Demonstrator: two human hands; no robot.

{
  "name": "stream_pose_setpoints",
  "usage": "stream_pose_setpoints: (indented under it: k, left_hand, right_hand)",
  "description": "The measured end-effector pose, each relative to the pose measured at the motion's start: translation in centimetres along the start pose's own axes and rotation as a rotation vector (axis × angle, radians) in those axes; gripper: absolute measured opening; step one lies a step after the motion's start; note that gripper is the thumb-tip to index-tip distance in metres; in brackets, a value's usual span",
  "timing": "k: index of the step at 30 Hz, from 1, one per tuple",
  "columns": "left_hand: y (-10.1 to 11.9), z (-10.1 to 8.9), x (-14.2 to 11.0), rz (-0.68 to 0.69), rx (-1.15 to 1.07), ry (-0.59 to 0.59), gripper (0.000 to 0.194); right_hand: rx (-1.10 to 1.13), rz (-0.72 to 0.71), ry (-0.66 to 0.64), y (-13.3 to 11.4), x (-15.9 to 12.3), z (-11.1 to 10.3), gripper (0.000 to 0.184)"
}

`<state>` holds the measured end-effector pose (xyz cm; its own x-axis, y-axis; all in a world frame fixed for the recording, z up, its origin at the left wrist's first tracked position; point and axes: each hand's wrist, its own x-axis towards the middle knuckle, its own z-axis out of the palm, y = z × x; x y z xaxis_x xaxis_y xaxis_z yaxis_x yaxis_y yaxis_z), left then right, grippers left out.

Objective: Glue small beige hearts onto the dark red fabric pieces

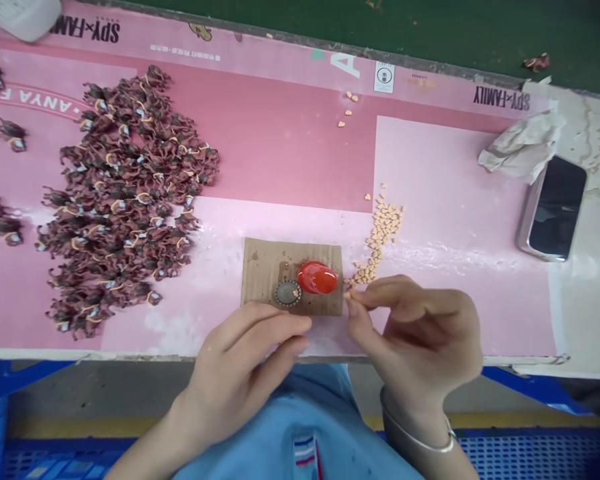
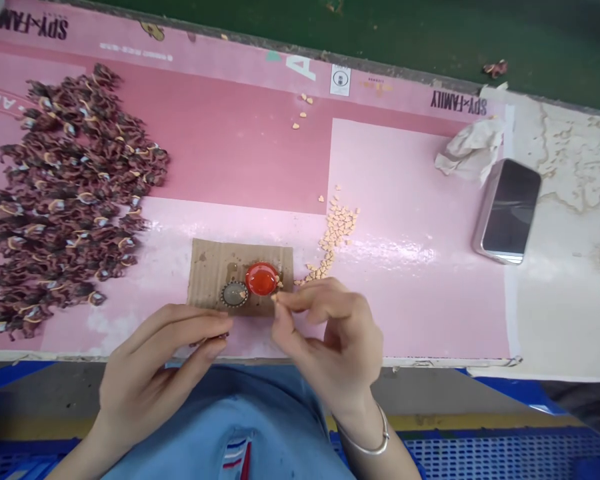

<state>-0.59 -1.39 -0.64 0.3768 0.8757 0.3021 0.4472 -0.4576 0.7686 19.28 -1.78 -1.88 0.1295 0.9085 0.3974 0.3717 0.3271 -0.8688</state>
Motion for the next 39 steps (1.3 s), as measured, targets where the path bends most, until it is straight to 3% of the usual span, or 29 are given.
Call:
stream_pose_setpoints:
  k: [7,15,20,23,29,33,39]
  left_hand:
    - [-1.0,-0.6,-0.5,-0.006,0.024,0.06,0.02]
    - [-1.7,-0.4,-0.2,0.018,-0.197,0.137,0.015]
    - [-1.7,-0.6,0.1,0.103,-0.094,0.134,0.008]
    - [-1.3,-0.5,0.3,0.072,-0.054,0.136,0.017]
    - [-0.9,0.5,-0.3,-0.045,-0.144,0.218,0.007]
    - [-1.0,1.0,-0.8,0.027,-0.099,0.282,0.019]
    - [-0.7,1.1,-0.5,0.065,0.001,0.318,0.018]
  right_hand:
    - [-0.065,0.014,0.065,1.8,-0.1,0.2,0.036]
    - [-0.08,0.03,0.046,1.9,-0.5,0.4,0.036]
    - [-0.092,0.022,0.043,1.9,-0.3,0.4,0.036]
    - [-0.073,0.019,0.056,1.5,-0.1,0.3,0.037]
    - [-0.036,0.03,0.057,-0.3,-0.2,0.0,0.038]
    - [0.014,0.035,0.041,-1.3,-0.3,0.1,0.037]
    - [0.057,0.035,-0.091,-2.5,0.1,0.4,0.038]
